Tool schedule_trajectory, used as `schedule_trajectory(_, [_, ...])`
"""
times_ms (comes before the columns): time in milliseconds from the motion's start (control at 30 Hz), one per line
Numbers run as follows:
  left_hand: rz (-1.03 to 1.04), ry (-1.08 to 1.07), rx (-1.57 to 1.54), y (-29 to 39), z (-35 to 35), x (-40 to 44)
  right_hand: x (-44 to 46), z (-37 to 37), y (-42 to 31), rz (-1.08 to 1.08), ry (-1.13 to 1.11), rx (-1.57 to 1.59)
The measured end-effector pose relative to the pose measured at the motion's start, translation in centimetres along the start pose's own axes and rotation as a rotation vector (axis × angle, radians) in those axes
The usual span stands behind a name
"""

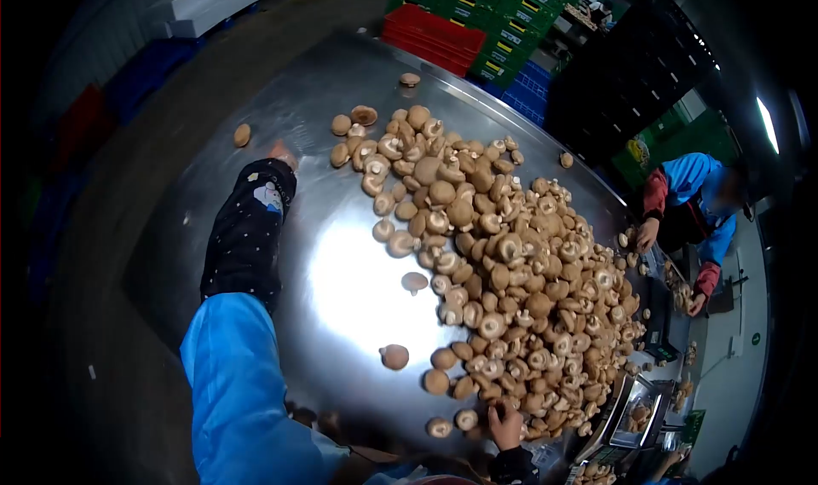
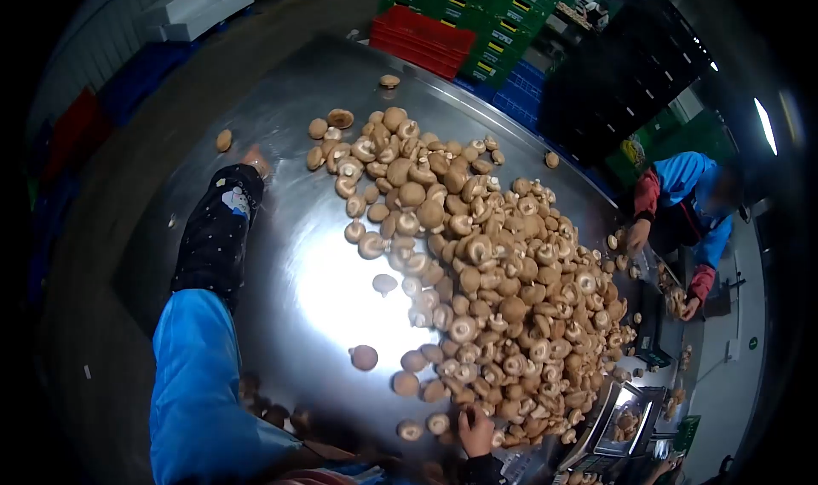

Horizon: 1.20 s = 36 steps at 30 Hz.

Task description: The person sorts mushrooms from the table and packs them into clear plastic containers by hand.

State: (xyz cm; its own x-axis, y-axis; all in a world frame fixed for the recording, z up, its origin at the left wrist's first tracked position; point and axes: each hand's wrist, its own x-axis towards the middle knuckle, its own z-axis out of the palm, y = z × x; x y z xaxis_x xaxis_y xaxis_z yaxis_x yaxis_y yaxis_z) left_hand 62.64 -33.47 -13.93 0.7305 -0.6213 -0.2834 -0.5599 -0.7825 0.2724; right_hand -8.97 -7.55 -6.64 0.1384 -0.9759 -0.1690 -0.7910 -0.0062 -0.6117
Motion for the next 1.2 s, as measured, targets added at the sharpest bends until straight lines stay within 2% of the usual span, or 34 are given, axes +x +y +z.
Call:
schedule_trajectory(33, [0.065,-0.041,0.092,1.4,0.3,1.0,0.4,0.3,-0.4,0.023,0.003,-0.006])
schedule_trajectory(67, [0.140,-0.025,0.053,2.7,0.9,1.7,0.8,0.8,-0.7,0.047,0.000,-0.010])
schedule_trajectory(133, [0.284,-0.003,-0.021,8.4,-1.5,-2.7,1.5,1.5,-0.9,0.125,-0.007,0.000])
schedule_trajectory(200, [0.354,-0.272,0.000,11.9,-0.4,-0.6,2.2,1.9,-0.9,0.181,0.007,0.003])
schedule_trajectory(267, [0.433,-0.380,-0.590,13.2,2.8,0.0,2.5,2.2,-1.1,0.215,0.048,0.006])
schedule_trajectory(333, [0.432,-0.423,-0.486,16.4,0.9,-3.6,2.7,2.0,-1.5,0.244,0.029,-0.022])
schedule_trajectory(400, [0.342,-0.572,-0.580,16.9,1.7,-4.3,2.7,1.9,-2.1,0.277,0.025,-0.030])
schedule_trajectory(467, [0.129,-0.818,-0.795,16.9,-2.5,-10.8,2.6,2.1,-1.9,0.214,0.053,-0.055])
schedule_trajectory(533, [0.167,-1.042,-0.888,15.2,1.7,-9.7,2.4,2.5,-1.5,0.189,0.075,-0.049])
schedule_trajectory(667, [0.083,-1.111,-1.252,14.6,4.0,-16.8,2.2,2.7,-0.8,0.182,0.100,-0.015])
schedule_trajectory(733, [0.241,-1.162,-1.530,14.0,6.2,-19.1,2.0,2.5,0.1,0.131,0.074,-0.018])
schedule_trajectory(767, [0.188,-1.156,-1.623,14.1,5.7,-20.7,1.8,2.4,0.3,0.102,0.070,-0.012])
schedule_trajectory(867, [0.433,-1.365,-1.845,13.0,6.4,-25.1,1.2,1.9,0.4,0.057,0.018,-0.018])
schedule_trajectory(900, [0.338,-1.353,-1.848,13.2,7.4,-26.2,0.8,1.9,0.5,0.038,-0.009,0.040])
schedule_trajectory(933, [0.288,-1.321,-1.849,13.3,4.5,-29.9,0.5,1.5,-0.7,-0.002,-0.009,0.063])
schedule_trajectory(1000, [0.402,-1.337,-1.939,13.3,5.0,-33.9,-0.3,0.2,-3.1,-0.035,-0.013,0.022])
schedule_trajectory(1100, [0.227,-1.591,-1.959,11.7,5.8,-39.1,-1.3,-1.0,-3.8,0.013,0.055,0.141])
schedule_trajectory(1133, [0.330,-1.457,-1.929,10.9,4.3,-41.9,-1.3,-1.7,-4.1,0.014,0.075,0.164])
schedule_trajectory(1200, [0.374,-1.324,-1.871,9.3,3.3,-46.4,-1.7,-1.9,-2.7,-0.008,0.129,0.281])
